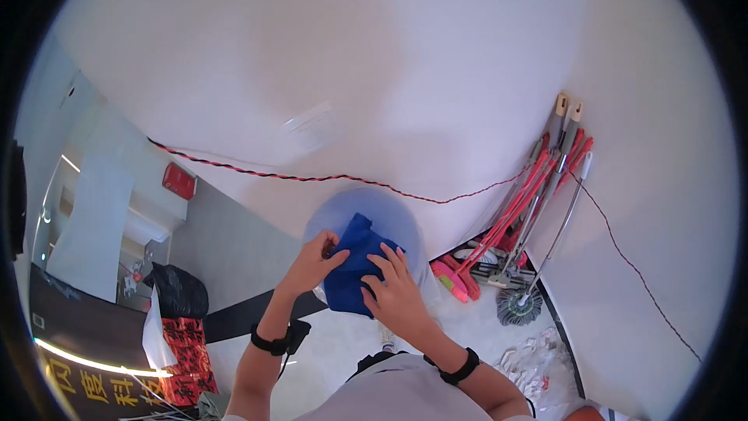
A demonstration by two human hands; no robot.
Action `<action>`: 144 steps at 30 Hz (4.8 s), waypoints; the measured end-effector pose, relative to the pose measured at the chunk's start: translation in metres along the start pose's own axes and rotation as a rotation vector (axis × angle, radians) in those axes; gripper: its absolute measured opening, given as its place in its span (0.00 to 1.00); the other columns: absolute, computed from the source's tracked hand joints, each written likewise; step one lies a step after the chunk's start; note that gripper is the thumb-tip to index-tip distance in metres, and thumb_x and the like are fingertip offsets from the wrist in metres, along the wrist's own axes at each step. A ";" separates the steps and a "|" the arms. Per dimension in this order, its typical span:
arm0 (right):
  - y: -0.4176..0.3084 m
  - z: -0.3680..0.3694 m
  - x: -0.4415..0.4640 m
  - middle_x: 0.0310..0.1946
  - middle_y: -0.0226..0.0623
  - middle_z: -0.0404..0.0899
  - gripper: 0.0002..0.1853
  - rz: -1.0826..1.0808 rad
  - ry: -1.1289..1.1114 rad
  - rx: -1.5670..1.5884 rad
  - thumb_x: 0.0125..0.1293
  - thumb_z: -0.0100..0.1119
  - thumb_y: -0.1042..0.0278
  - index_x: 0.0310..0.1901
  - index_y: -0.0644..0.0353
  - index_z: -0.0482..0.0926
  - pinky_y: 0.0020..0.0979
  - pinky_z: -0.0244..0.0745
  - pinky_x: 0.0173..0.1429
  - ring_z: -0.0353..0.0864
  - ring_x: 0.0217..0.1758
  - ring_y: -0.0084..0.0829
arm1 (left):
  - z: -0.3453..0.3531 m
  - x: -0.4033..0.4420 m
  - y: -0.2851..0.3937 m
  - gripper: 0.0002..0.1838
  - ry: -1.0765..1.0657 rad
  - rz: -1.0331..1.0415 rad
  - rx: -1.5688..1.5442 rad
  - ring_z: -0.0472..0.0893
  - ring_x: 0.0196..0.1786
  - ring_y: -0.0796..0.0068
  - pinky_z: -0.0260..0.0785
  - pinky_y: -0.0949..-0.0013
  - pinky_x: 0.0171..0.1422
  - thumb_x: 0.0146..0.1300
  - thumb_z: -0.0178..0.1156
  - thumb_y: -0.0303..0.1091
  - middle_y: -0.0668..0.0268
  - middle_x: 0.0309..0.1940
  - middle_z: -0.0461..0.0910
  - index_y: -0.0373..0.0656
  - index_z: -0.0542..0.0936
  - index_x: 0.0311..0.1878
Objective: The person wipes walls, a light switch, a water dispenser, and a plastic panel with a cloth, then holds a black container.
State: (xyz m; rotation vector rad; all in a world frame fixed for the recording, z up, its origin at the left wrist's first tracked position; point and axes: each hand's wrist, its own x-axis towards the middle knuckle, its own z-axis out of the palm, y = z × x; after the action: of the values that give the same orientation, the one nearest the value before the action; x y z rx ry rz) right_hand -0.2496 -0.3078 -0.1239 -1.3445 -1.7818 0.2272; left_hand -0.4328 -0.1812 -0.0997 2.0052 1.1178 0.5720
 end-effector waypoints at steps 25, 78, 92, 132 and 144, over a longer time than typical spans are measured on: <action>-0.012 0.076 0.063 0.76 0.69 0.46 0.59 -0.075 -0.440 -0.315 0.51 0.68 0.38 0.74 0.74 0.54 0.57 0.43 0.81 0.45 0.81 0.66 | 0.017 -0.048 -0.075 0.27 0.447 0.146 0.206 0.61 0.76 0.47 0.56 0.49 0.75 0.73 0.46 0.30 0.51 0.76 0.62 0.37 0.64 0.75; 0.007 0.050 0.062 0.74 0.60 0.59 0.36 -0.043 -0.357 -0.455 0.74 0.50 0.44 0.70 0.68 0.67 0.47 0.49 0.82 0.55 0.80 0.54 | 0.013 -0.047 -0.069 0.30 0.395 0.159 0.369 0.61 0.75 0.45 0.55 0.46 0.74 0.70 0.49 0.28 0.49 0.76 0.59 0.33 0.61 0.75; 0.016 -0.005 0.031 0.74 0.50 0.64 0.30 -0.002 -0.411 -0.265 0.73 0.54 0.52 0.70 0.62 0.70 0.46 0.50 0.82 0.57 0.80 0.47 | 0.015 -0.044 -0.070 0.29 0.406 0.160 0.297 0.62 0.74 0.42 0.54 0.46 0.77 0.73 0.45 0.29 0.47 0.76 0.59 0.33 0.61 0.75; 0.007 -0.020 0.047 0.76 0.48 0.61 0.31 0.382 -0.193 0.230 0.78 0.49 0.54 0.77 0.59 0.59 0.47 0.49 0.81 0.52 0.81 0.53 | 0.020 -0.054 -0.062 0.28 0.457 0.105 0.309 0.59 0.77 0.46 0.53 0.52 0.79 0.78 0.42 0.34 0.50 0.77 0.58 0.36 0.59 0.77; -0.071 0.110 0.048 0.78 0.51 0.50 0.44 -0.143 -0.482 -0.419 0.54 0.69 0.64 0.73 0.63 0.64 0.63 0.53 0.76 0.49 0.79 0.64 | 0.015 -0.094 -0.073 0.28 0.679 0.053 -0.073 0.70 0.70 0.51 0.61 0.56 0.74 0.71 0.54 0.30 0.48 0.68 0.71 0.36 0.67 0.73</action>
State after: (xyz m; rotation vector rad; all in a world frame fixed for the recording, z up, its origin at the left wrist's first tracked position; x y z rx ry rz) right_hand -0.3803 -0.2580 -0.1230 -1.5301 -2.4219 0.1059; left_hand -0.5086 -0.2430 -0.1685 1.8195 1.4003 1.3668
